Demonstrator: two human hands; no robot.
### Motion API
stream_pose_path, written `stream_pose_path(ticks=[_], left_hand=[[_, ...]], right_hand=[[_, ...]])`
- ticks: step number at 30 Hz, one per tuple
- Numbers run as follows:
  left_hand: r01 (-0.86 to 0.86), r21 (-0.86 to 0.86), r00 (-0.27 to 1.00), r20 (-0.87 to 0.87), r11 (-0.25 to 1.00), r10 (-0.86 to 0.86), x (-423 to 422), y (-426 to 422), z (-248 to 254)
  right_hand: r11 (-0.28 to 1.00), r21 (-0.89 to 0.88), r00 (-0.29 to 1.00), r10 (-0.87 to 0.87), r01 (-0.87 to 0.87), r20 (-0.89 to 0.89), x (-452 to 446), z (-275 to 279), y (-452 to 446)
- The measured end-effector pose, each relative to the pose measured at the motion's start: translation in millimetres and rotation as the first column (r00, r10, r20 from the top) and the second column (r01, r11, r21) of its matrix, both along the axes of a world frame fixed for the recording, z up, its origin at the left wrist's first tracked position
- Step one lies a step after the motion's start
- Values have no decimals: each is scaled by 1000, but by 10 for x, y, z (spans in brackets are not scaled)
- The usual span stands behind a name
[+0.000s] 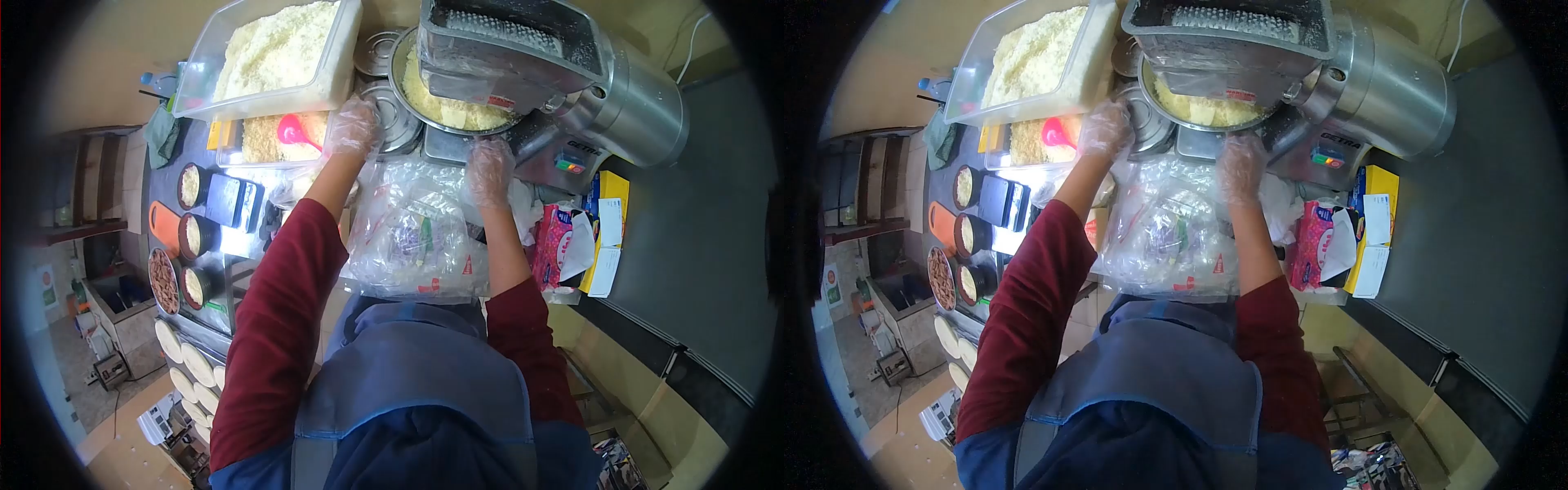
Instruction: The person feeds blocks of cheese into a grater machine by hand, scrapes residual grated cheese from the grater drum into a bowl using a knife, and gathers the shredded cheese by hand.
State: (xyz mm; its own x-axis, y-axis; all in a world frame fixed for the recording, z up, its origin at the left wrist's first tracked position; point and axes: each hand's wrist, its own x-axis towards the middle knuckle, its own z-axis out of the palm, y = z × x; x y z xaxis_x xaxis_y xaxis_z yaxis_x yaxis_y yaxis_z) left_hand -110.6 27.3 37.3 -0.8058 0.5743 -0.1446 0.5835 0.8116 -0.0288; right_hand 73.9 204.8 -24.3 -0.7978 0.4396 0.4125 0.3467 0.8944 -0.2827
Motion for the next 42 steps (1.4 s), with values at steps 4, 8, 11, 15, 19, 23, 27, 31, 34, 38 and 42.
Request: stream_pose_path(ticks=[4, 8, 11, 15, 19, 23, 27, 31, 34, 38, 42], left_hand=[[-12, 115, 1000, -1, 993, 12, -28, -20, -75], [45, 53, 998, -43, 998, -43, -166, -8, -209], [55, 128, 998, -34, 990, -51, -140, -47, -176], [-284, 403, 934, 323, 870, 156, -31, -51, 123], [-362, 705, 878, 478, 610, -31, -57, 12, 454], [-166, 826, 900, 349, 538, -259, -63, 387, 653], [-22, 828, 947, 197, 560, -254, -16, 265, 835], [-239, 702, 942, 334, 671, -14, 106, 186, 511], [-367, 717, 890, 455, 592, 0, 60, 332, -274], [-463, 650, 620, 723, 603, -304, 256, 355, -169], [-630, 684, 681, 714, 367, -161, 580, 324, -106]], right_hand=[[1000, 15, 997, -3, 4, -71, -56, -101, -126], [998, 32, 992, -49, 53, -119, -130, -190, -176], [999, -49, 992, -9, 3, -129, -106, -215, -191], [944, -328, 968, -41, -43, -246, 163, -28, -116], [601, -799, 921, -328, 31, -210, 233, 616, -150], [641, -737, 837, -268, -215, -477, -28, 781, -73], [983, -159, 953, 44, -95, -300, -3, 912, -44], [905, -364, 897, 38, -218, -441, 187, 771, -114], [832, -488, 913, 52, -263, -405, 155, 650, -217], [818, -523, 908, -3, -238, -418, 158, 846, -408], [864, -479, 922, -48, -155, -385, 352, 805, -363]])
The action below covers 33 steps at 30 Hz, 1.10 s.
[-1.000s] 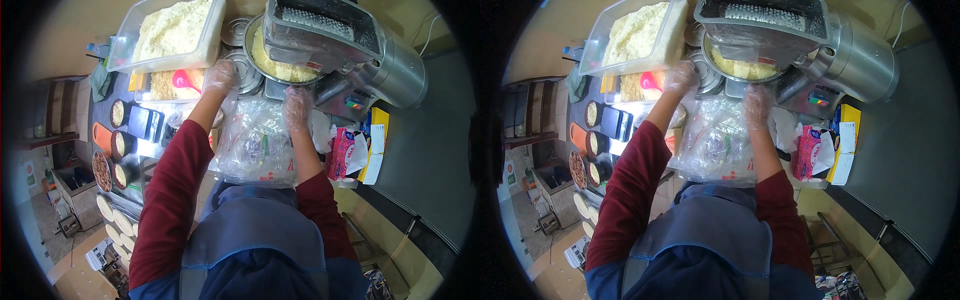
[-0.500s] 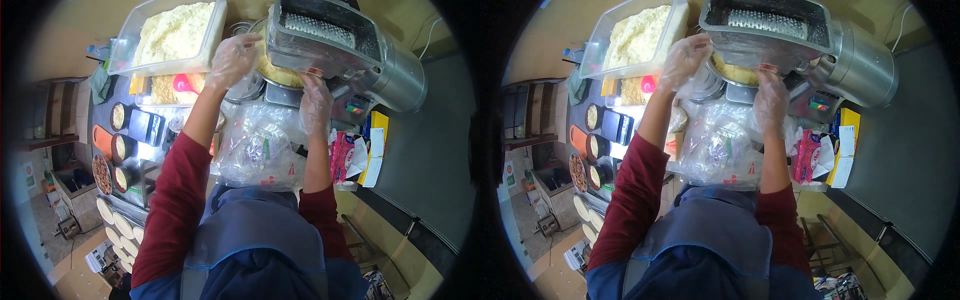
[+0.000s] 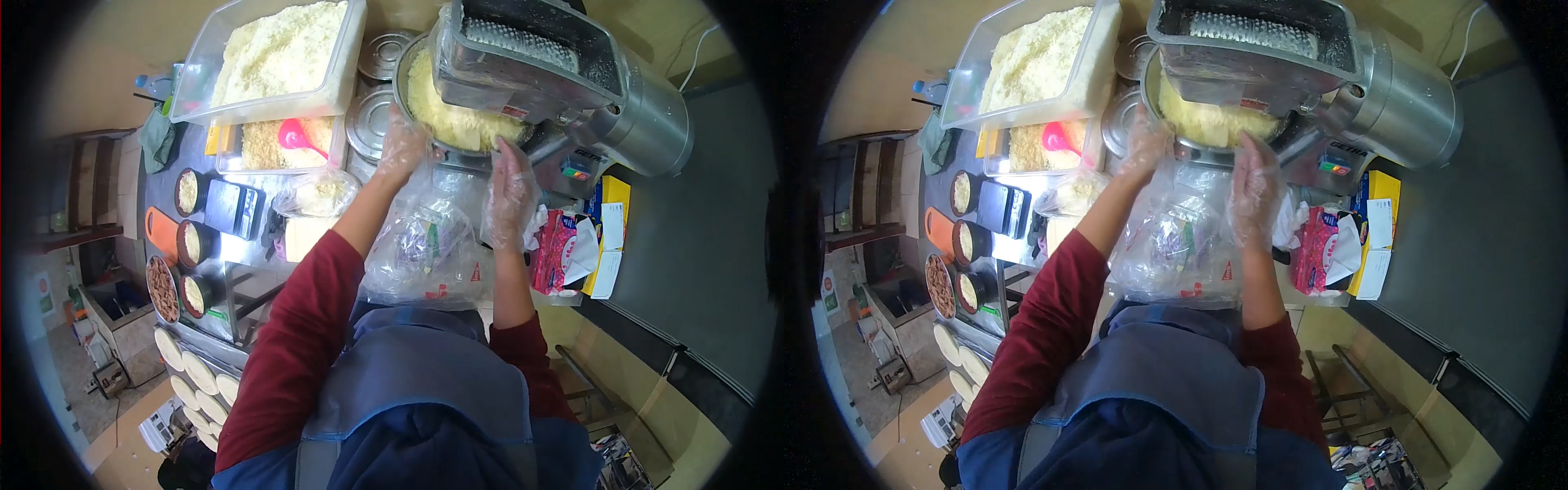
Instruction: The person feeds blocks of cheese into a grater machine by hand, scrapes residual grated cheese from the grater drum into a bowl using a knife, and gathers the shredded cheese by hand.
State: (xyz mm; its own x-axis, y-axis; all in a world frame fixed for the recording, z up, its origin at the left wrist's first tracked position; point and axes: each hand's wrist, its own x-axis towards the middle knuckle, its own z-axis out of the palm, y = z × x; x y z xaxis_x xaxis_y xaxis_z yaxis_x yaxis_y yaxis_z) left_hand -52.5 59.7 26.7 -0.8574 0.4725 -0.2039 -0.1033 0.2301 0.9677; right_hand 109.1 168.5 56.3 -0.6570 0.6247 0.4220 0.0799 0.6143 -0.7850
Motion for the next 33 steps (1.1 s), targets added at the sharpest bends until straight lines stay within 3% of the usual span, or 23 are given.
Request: stream_pose_path(ticks=[3, 4, 5, 9, 11, 12, 14, 15, 18, 20, 21, 23, 24, 26, 30, 32, 33], left_hand=[[59, -119, 979, -189, 991, -81, 143, -81, -323], [25, 43, 996, 81, 999, -29, 339, -151, 88], [-52, 189, 937, 348, 981, -18, 492, -200, 335], [-118, 288, 865, 501, 950, -44, 815, -247, 368], [-138, 229, 839, 545, 964, -10, 936, -253, 310], [-128, 218, 857, 516, 968, -3, 1006, -275, 290], [-99, 206, 893, 451, 973, -4, 1068, -335, 340], [-103, 207, 892, 452, 973, -2, 1019, -390, 277], [123, -41, 977, 180, 992, -113, 715, -587, -37], [-70, -87, 998, -15, 994, 69, 496, -615, -143], [-74, -85, 997, -13, 994, 73, 367, -599, -76], [-110, -234, 893, -450, 966, -7, 80, -526, 133], [-111, -230, 894, -449, 967, -4, -116, -463, 111], [38, -524, 746, -551, 851, -373, -487, -312, 66], [135, -472, 696, -581, 871, -423, -624, -7, 355], [28, -595, 381, -737, 803, -559, -675, 55, 260], [28, -593, 385, -736, 805, -556, -664, 33, 285]], right_hand=[[990, 59, 990, -130, 127, 50, 108, 52, 53], [978, 157, 986, -152, 140, 68, 121, 41, 85], [956, 254, 981, -175, 149, 82, 113, 32, 106], [903, 413, 961, -206, 116, 182, -96, -74, 136], [976, 186, 834, -192, 109, 518, -282, 191, 10], [977, 186, 835, -188, 105, 517, -348, 112, 20], [821, 571, 922, -219, -4, 321, -470, -107, 28], [821, 571, 922, -216, -7, 322, -459, -79, 22], [853, 521, 960, -111, -42, 258, -412, 56, 112], [974, 208, 841, -185, 88, 508, -356, 78, 302], [974, 211, 841, -182, 83, 509, -382, -24, 438], [971, 220, 884, -24, -90, 467, -490, -227, 604], [963, 225, 890, 31, -148, 454, -527, -260, 615], [936, 286, 901, 66, -204, 428, -678, -155, 390], [855, 386, 868, 136, -346, 478, -766, 40, -7], [808, 572, 989, 108, -144, 97, -613, 121, -135], [806, 573, 989, 110, -149, 102, -510, 126, -144]])
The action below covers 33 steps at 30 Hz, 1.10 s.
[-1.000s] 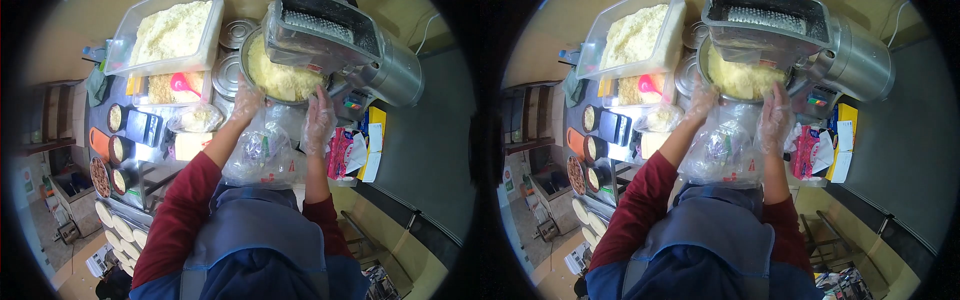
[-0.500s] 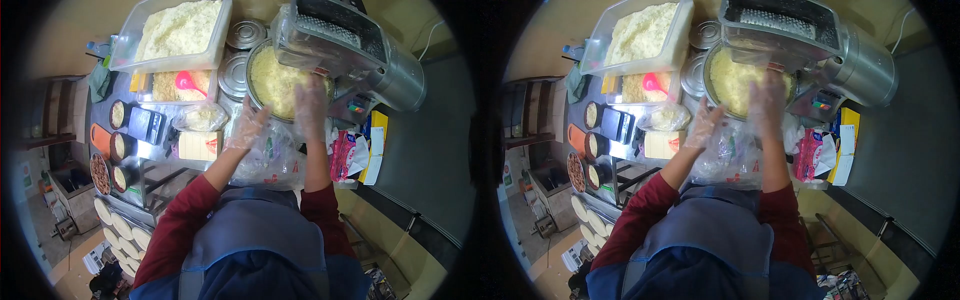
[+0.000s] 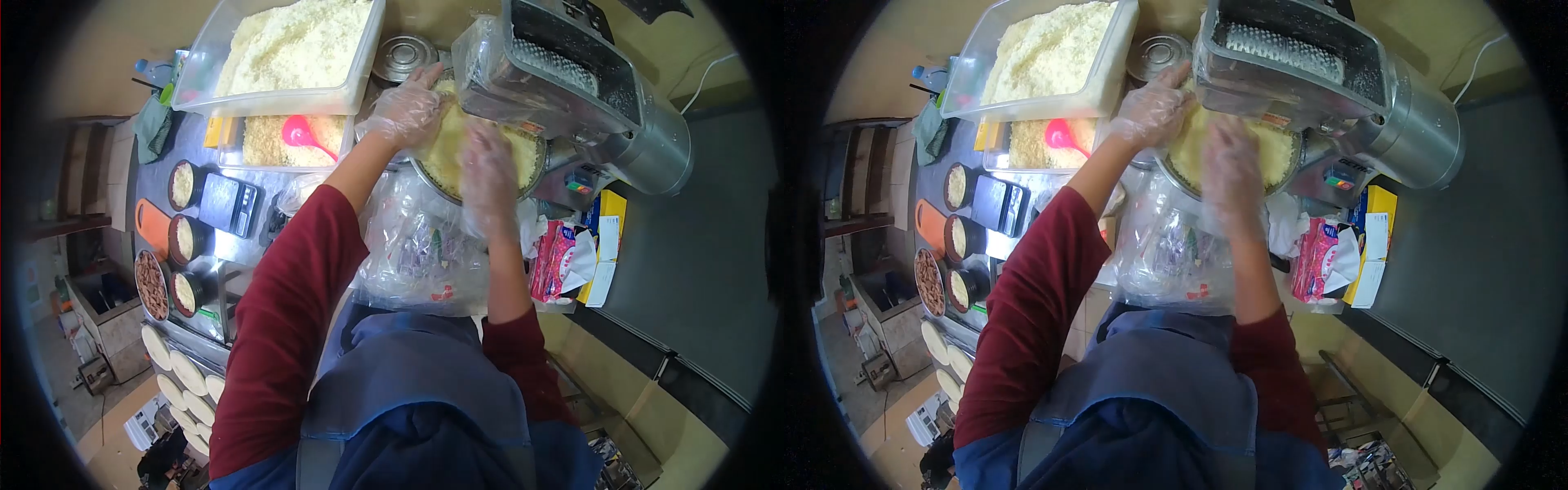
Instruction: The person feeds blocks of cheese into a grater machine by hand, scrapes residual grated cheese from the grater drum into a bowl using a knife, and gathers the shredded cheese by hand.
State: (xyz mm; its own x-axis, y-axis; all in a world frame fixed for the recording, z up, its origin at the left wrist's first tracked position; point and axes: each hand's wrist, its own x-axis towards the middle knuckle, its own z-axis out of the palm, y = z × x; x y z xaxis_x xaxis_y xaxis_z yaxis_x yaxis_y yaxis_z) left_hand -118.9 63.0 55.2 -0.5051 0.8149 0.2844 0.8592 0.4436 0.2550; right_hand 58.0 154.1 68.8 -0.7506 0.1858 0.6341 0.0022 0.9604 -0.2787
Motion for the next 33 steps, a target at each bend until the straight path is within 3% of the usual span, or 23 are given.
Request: stream_pose_path(ticks=[2, 3, 5, 6, 8, 9, 11, 13, 14, 16, 18, 20, 21, 22, 24, 25, 26, 27, 28, 29, 30, 32, 33], left_hand=[[-58, 59, 955, 296, 997, 38, 46, -78, 92], [-59, 57, 953, 300, 997, 39, 68, -109, 7], [-251, 371, 893, 445, 894, 66, 108, -138, -234], [-250, 371, 893, 444, 894, 65, 149, -146, -257], [-463, 232, 718, 665, 855, 208, 277, -191, -283], [-466, 230, 718, 662, 854, 214, 316, -204, -306], [-406, 238, 740, 652, 882, 164, 345, -290, -408], [-296, 61, 843, 485, 953, 231, 296, -331, -834], [-295, -10, 854, 446, 955, 269, 298, -338, -925], [-287, -59, 783, 560, 956, 270, 447, -387, -864], [-206, -99, 761, 610, 974, 223, 599, -494, -793], [-547, 179, 446, 889, 818, 103, 803, -490, -541], [-550, 185, 448, 889, 814, 101, 770, -531, -666], [-222, 160, 590, 808, 962, 2, 717, -601, -920], [153, 104, 661, 729, 983, -180, 815, -616, -1087], [-126, 201, 433, 892, 971, -128, 929, -630, -1055], [-253, 210, 285, 949, 944, -134, 983, -628, -1021], [-388, 204, 140, 977, 899, -162, 1037, -627, -943], [-380, 105, 28, 994, 919, -102, 1026, -646, -621], [-363, 5, -77, 996, 932, -35, 1019, -650, -434], [-359, 13, -74, 996, 933, -43, 1022, -627, -428], [-416, -146, -102, 988, 898, 113, 1027, -621, -430], [-416, -144, -101, 989, 898, 112, 1051, -654, -374]], right_hand=[[915, -305, 964, -255, 264, 69, 200, -13, 113], [915, -306, 964, -254, 265, 74, 240, -3, 222], [785, -370, 840, -327, 497, 433, 207, 80, 456], [785, -370, 840, -328, 497, 432, 92, 147, 507], [691, -408, 591, -36, 597, 806, -141, 251, 545], [692, -412, 594, -29, 593, 804, -135, 186, 482], [874, -416, 944, -126, 251, 305, -79, -7, 214], [877, -390, 952, -198, 279, 235, 123, -30, 97], [923, -222, 924, -243, 314, 295, 244, -65, 136], [900, -191, 913, -355, 392, 201, 385, -186, 102], [866, -206, 871, -386, 455, 305, 338, -212, 45], [888, -330, 930, -227, 319, 289, 254, -122, 52], [912, -272, 922, -214, 308, 324, 196, -35, -9], [914, -264, 922, -218, 308, 321, 154, 33, -37], [909, -266, 922, -236, 321, 307, 195, 140, 21], [927, -168, 921, -286, 336, 266, 253, 141, 108], [922, -143, 910, -313, 360, 270, 275, 148, 207], [881, -181, 843, -332, 438, 423, 274, 149, 301], [831, -212, 759, -326, 514, 564, 260, 127, 372], [848, -232, 798, -307, 477, 518, 246, -19, 423], [848, -226, 798, -315, 480, 514, 242, 16, 402], [980, -187, 982, -33, 68, 185, 184, 116, 215], [970, -234, 980, -9, 56, 197, 212, 220, 148]])
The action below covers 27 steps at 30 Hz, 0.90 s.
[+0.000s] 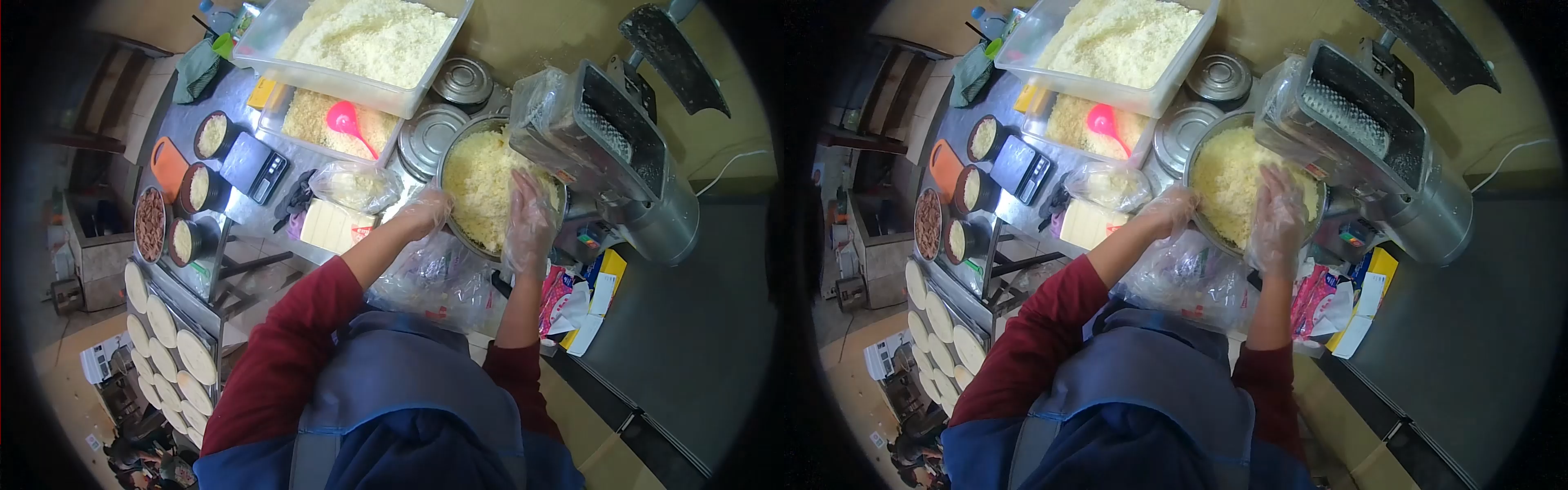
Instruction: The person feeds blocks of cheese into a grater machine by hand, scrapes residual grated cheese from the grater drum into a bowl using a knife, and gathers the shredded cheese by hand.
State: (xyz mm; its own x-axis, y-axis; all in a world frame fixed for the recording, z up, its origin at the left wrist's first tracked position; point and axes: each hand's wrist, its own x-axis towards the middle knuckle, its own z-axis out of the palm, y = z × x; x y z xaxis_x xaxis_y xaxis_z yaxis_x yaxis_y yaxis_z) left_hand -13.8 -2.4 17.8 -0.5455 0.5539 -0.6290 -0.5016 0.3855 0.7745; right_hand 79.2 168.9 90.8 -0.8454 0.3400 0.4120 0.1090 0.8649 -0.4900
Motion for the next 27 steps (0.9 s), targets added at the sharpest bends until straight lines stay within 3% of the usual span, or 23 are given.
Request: stream_pose_path(ticks=[1, 2, 3, 6, 7, 9, 11, 12, 13, 15, 18, 21, 23, 25, 26, 27], left_hand=[[171, -147, 942, -266, 974, -205, 48, -56, 117], [285, -329, 774, -475, 900, -419, 94, -112, 226], [287, -329, 771, -478, 900, -420, 122, -162, 310], [289, -368, 831, -362, 884, -423, 236, -414, 363], [238, -324, 875, -339, 916, -347, 286, -518, 295], [171, -282, 913, -314, 944, -259, 440, -627, 263], [-110, -190, 993, -51, 976, 102, 560, -688, 621], [-83, -145, 997, -23, 986, 80, 574, -764, 724], [-123, -163, 992, -37, 979, 118, 600, -819, 729], [-53, -281, 993, -121, 958, 19, 680, -884, 714], [-216, -181, 971, -141, 959, 192, 817, -964, 885], [-268, -107, 963, 10, 957, 271, 915, -1009, 1010], [-244, -123, 969, 5, 962, 247, 1010, -1087, 1033], [-186, -173, 983, -27, 967, 184, 1087, -1146, 1025], [-155, -203, 988, -38, 967, 150, 1129, -1175, 1025], [-130, -230, 991, -44, 964, 123, 1169, -1199, 1033]], right_hand=[[1000, 1, 1000, -1, 1, -2, 70, 45, 18], [997, -76, 1000, -8, 10, 18, 159, 79, 59], [988, -152, 999, -14, 20, 36, 239, 115, 106], [976, -218, 995, 9, 14, 104, 427, 234, 220], [976, -219, 995, 14, 8, 98, 429, 233, 227], [999, -6, 996, 40, -39, 85, 423, 195, 227], [998, 62, 989, 16, -25, 149, 418, -6, 296], [991, 130, 977, -15, -13, 212, 385, -87, 310], [993, 111, 979, 27, -50, 200, 339, -124, 323], [1000, -4, 948, -13, 15, 318, 207, -200, 242], [1000, -24, 940, 6, 2, 341, 23, 110, -32], [993, 17, 925, 102, -116, 367, -127, 315, -93], [989, 13, 924, 136, -150, 357, -191, 353, -211], [927, 118, 921, 327, -357, 213, -168, 327, -310], [929, 136, 925, 309, -343, 222, -127, 395, -386], [883, 161, 878, 387, -441, 282, -89, 525, -530]])
